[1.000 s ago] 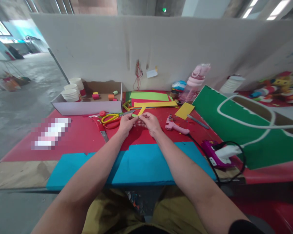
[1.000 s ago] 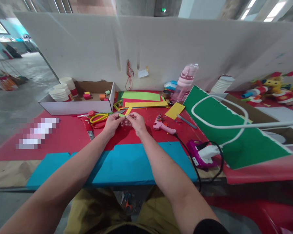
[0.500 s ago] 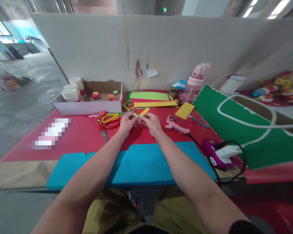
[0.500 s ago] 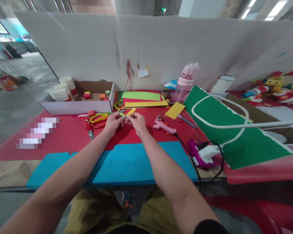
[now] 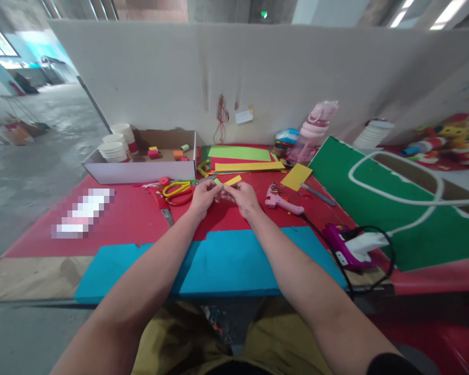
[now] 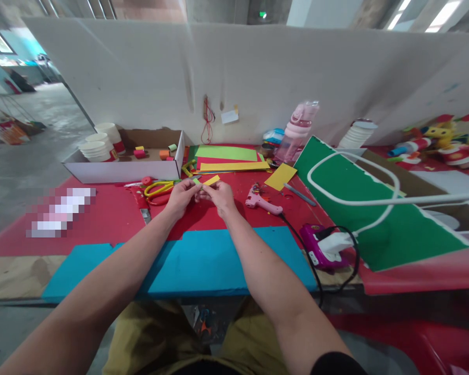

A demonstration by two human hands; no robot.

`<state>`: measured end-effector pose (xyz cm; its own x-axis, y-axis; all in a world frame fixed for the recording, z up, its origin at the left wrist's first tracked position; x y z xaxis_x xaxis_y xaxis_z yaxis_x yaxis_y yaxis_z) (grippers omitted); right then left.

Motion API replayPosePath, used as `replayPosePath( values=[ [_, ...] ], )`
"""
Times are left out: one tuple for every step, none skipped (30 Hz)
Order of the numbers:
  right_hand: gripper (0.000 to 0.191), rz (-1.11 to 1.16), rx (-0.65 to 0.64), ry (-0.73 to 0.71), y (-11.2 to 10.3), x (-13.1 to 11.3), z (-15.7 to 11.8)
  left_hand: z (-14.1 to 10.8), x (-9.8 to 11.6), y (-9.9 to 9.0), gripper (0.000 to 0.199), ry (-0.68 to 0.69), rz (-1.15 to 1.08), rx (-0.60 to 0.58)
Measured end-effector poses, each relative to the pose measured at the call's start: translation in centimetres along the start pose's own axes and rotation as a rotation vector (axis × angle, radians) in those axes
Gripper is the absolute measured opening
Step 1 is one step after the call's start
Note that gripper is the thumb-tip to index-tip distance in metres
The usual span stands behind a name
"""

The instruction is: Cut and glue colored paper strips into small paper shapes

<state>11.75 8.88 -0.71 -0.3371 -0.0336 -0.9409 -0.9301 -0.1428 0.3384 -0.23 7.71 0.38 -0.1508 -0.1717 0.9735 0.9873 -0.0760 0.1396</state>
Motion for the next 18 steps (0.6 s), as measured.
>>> replayPosePath(
  values=[
    [0.019,0.013,0.002,0.005,-0.01,-0.03,-0.01,0.02,-0.09,0.14,0.033,-0.003,-0.003,-0.016],
    [0.019,0.023,0.002,0.011,-0.01,-0.03,-0.02,0.05,-0.18,0.22,0.033,-0.004,-0.005,-0.025],
    [0.018,0.029,0.004,0.015,-0.03,-0.03,-0.02,0.07,-0.24,0.23,0.033,-0.002,-0.008,-0.025],
    [0.018,0.031,0.005,0.017,-0.06,-0.02,-0.02,0.09,-0.26,0.18,0.033,0.002,-0.012,-0.019],
    [0.017,0.027,0.006,0.018,-0.08,0.00,0.00,0.10,-0.26,0.11,0.033,0.007,-0.020,-0.011],
    [0.017,0.021,0.009,0.016,-0.12,0.00,0.01,0.10,-0.23,0.02,0.033,0.013,-0.029,-0.001],
    [0.016,0.012,0.010,0.013,-0.15,0.00,0.03,0.09,-0.17,-0.06,0.032,0.019,-0.038,0.009],
    [0.016,0.001,0.006,0.009,-0.15,-0.03,0.04,0.06,-0.10,-0.14,0.032,0.024,-0.046,0.018],
    [0.017,-0.011,0.000,0.004,-0.12,-0.07,0.05,0.03,-0.03,-0.19,0.032,0.025,-0.051,0.024],
    [0.018,-0.022,-0.007,0.000,-0.08,-0.12,0.04,-0.01,0.03,-0.22,0.032,0.024,-0.053,0.029],
    [0.019,-0.032,-0.014,-0.004,-0.04,-0.17,0.01,-0.05,0.09,-0.25,0.032,0.021,-0.053,0.035],
    [0.020,-0.039,-0.021,-0.004,0.01,-0.20,-0.01,-0.09,0.13,-0.27,0.032,0.015,-0.052,0.041],
    [0.021,-0.045,-0.028,0.000,0.06,-0.19,-0.04,-0.14,0.16,-0.30,0.032,0.009,-0.049,0.047],
    [0.022,-0.048,-0.029,0.003,0.08,-0.17,-0.07,-0.18,0.19,-0.31,0.032,0.004,-0.046,0.054],
    [0.022,-0.049,-0.028,0.004,0.09,-0.15,-0.07,-0.21,0.24,-0.31,0.032,0.002,-0.044,0.058],
    [0.021,-0.051,-0.024,0.000,0.08,-0.15,-0.07,-0.24,0.27,-0.28,0.033,-0.001,-0.042,0.059],
    [0.020,-0.053,-0.017,-0.010,0.05,-0.18,-0.04,-0.26,0.29,-0.23,0.033,-0.004,-0.040,0.057],
    [0.020,-0.057,-0.004,-0.024,-0.02,-0.25,0.00,-0.27,0.29,-0.15,0.034,-0.010,-0.038,0.049]
  ],
)
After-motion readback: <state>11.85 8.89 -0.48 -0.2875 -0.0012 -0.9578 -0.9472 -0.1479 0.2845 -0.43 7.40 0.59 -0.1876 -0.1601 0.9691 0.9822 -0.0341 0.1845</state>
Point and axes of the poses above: each hand's wrist, its own z-axis towards the middle knuckle, its own y-axis out of the palm, x = y × z, the point moved 7 cm from there along z, towards the middle knuckle, and after that the axes turned 4 degrees about -x, right-handed, at the moved point
